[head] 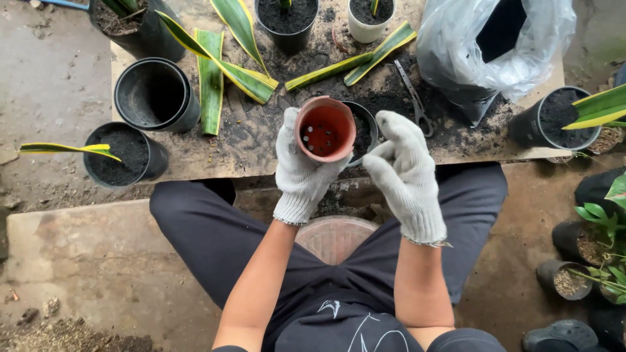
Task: The person scoops soil from a plastic bag using a small terracotta pot and pours it into a black plastic pot. They repeat this process to fill the pot with soil, occasionally adjusting the soil with their gloved hands.
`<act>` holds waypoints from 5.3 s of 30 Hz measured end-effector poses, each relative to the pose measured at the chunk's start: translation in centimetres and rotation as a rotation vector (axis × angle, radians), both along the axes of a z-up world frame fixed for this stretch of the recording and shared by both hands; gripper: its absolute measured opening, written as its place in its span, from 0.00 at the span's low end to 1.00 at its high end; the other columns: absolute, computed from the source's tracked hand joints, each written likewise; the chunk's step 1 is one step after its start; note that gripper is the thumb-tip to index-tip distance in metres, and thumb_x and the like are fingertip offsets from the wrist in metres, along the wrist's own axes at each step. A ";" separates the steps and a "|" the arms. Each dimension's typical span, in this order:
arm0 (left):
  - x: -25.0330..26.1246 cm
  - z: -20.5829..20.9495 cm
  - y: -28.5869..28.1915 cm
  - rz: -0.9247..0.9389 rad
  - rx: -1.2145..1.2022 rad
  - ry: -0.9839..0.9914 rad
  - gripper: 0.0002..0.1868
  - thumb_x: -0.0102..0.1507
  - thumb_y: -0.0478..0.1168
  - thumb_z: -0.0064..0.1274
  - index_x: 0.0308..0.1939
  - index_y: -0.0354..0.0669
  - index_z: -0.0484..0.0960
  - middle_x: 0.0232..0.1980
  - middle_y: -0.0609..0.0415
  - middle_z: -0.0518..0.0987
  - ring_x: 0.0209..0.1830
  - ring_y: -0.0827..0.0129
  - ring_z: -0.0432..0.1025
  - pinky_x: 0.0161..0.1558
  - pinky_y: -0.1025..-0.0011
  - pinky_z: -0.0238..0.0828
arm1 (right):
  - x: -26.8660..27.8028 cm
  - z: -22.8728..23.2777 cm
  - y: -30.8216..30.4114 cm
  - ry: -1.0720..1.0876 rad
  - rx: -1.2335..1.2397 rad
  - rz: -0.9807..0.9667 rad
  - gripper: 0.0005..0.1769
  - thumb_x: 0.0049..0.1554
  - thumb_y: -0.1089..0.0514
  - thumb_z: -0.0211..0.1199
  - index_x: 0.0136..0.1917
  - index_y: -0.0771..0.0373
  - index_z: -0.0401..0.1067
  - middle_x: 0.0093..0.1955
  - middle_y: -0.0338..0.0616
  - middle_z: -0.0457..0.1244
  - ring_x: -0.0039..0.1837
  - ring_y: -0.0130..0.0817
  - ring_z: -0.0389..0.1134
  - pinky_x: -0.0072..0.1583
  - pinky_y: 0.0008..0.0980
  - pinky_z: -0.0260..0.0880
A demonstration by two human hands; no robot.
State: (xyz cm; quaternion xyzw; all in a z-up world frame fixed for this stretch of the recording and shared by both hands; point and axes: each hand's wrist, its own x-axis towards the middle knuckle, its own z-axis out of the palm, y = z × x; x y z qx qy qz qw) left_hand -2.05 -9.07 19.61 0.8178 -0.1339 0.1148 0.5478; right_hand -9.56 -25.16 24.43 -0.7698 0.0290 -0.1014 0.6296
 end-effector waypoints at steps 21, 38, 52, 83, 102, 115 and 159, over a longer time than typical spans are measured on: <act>-1.6 -17.5 8.5 -0.019 0.619 -0.345 0.45 0.61 0.60 0.62 0.75 0.43 0.66 0.74 0.41 0.68 0.75 0.45 0.61 0.77 0.48 0.51 | 2.9 -7.2 -1.6 -0.188 -0.650 -0.143 0.13 0.53 0.63 0.79 0.49 0.59 0.77 0.48 0.39 0.67 0.51 0.40 0.72 0.53 0.38 0.74; -1.3 -18.0 7.8 0.014 0.792 -0.252 0.42 0.57 0.67 0.58 0.68 0.47 0.72 0.68 0.49 0.74 0.72 0.53 0.62 0.76 0.48 0.51 | 6.2 -10.1 0.2 -0.229 -1.052 0.016 0.16 0.51 0.50 0.79 0.45 0.50 0.72 0.43 0.32 0.63 0.47 0.38 0.69 0.50 0.38 0.69; -1.7 -17.3 7.8 -0.007 0.782 -0.212 0.41 0.58 0.66 0.58 0.68 0.46 0.72 0.69 0.49 0.73 0.74 0.52 0.60 0.78 0.48 0.48 | 4.1 -10.0 1.4 -0.352 -0.965 0.117 0.16 0.50 0.51 0.79 0.43 0.49 0.72 0.42 0.32 0.65 0.45 0.39 0.70 0.50 0.39 0.69; -1.9 -14.1 7.6 -0.062 0.905 -0.071 0.37 0.64 0.68 0.50 0.65 0.43 0.70 0.66 0.49 0.70 0.73 0.55 0.58 0.79 0.51 0.44 | 4.1 -12.6 -3.2 -0.321 -0.883 -0.050 0.22 0.45 0.55 0.88 0.41 0.54 0.72 0.44 0.35 0.65 0.49 0.38 0.68 0.56 0.36 0.65; -1.3 -14.0 7.5 -0.074 0.857 -0.109 0.36 0.64 0.68 0.51 0.62 0.44 0.69 0.63 0.50 0.69 0.70 0.56 0.59 0.75 0.50 0.47 | 6.1 -10.8 0.3 -0.290 -0.994 -0.107 0.24 0.47 0.48 0.86 0.40 0.53 0.69 0.40 0.34 0.63 0.45 0.38 0.67 0.55 0.37 0.63; -0.9 -13.8 7.5 -0.068 0.863 -0.093 0.35 0.63 0.67 0.52 0.62 0.46 0.69 0.63 0.52 0.68 0.70 0.59 0.58 0.75 0.52 0.46 | 4.3 -10.5 1.2 -0.303 -0.890 0.003 0.22 0.48 0.50 0.85 0.39 0.53 0.69 0.41 0.34 0.64 0.46 0.38 0.67 0.55 0.39 0.65; -1.2 -16.6 7.3 -0.012 0.708 -0.223 0.36 0.58 0.62 0.62 0.62 0.46 0.74 0.64 0.48 0.71 0.70 0.50 0.60 0.74 0.45 0.51 | 5.9 -11.6 0.6 -0.381 -0.928 0.012 0.23 0.48 0.48 0.85 0.38 0.54 0.69 0.38 0.34 0.63 0.44 0.37 0.67 0.51 0.37 0.67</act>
